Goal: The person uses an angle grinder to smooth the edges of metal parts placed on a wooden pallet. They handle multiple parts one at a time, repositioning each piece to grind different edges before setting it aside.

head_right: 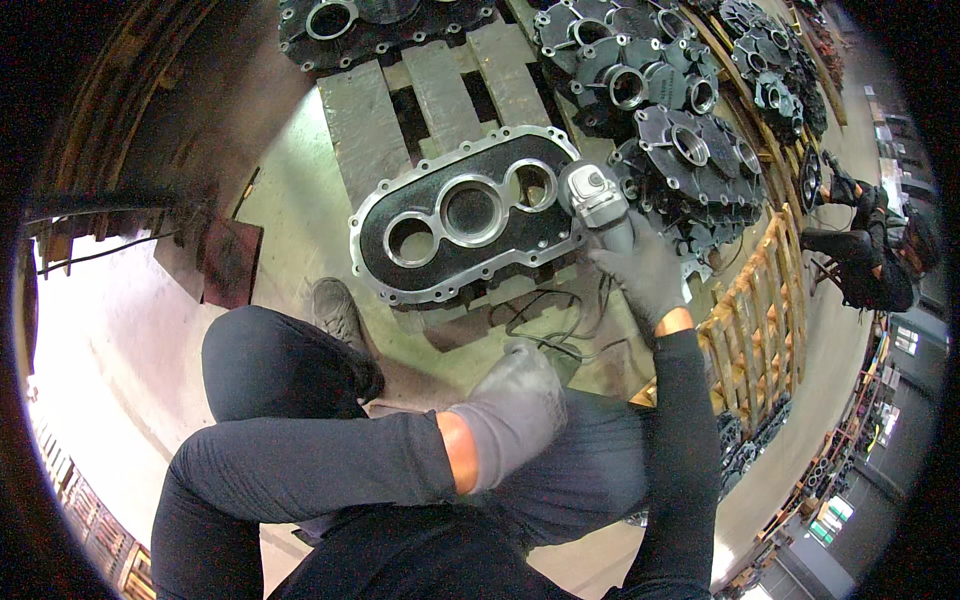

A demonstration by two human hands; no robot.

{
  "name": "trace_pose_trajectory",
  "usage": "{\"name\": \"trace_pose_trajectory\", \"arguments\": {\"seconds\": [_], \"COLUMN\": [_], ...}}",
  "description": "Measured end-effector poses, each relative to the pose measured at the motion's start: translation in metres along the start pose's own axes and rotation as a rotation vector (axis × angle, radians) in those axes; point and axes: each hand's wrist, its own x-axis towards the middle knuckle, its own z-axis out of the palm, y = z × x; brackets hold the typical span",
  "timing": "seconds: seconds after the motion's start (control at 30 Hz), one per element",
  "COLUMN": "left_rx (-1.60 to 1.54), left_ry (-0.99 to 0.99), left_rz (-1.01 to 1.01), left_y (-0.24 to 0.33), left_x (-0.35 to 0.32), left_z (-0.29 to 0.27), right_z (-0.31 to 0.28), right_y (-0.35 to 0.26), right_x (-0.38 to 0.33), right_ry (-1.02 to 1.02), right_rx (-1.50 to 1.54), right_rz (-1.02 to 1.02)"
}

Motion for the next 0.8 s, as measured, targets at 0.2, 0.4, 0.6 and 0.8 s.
{"name": "trace_pose_trajectory", "arguments": {"seconds": [0.2, 0.4, 0.6, 0.8], "left_rx": [-0.071, -0.187, -0.184, -0.159], "left_ry": [-0.068, -0.111, -0.09, -0.133], "left_rz": [0.044, -0.046, -0.056, 0.008], "left_y": [-0.013, -0.029, -0.031, -0.036], "left_x": [0.007, -0.009, -0.009, -0.011], "left_z": [-0.002, -0.008, 0.003, -0.014], "right_z": [0.023, 0.061, 0.074, 0.071], "right_y": [-0.018, -0.065, -0.056, -0.051], "right_x": [-0.037, -0.057, -0.061, -0.022], "right_ry": [-0.111, -0.199, -0.122, -0.035], "right_rx": [0.279, 1.137, 1.16, 1.08], "right_rz": [0.061, 0.439, 0.454, 0.298]}}
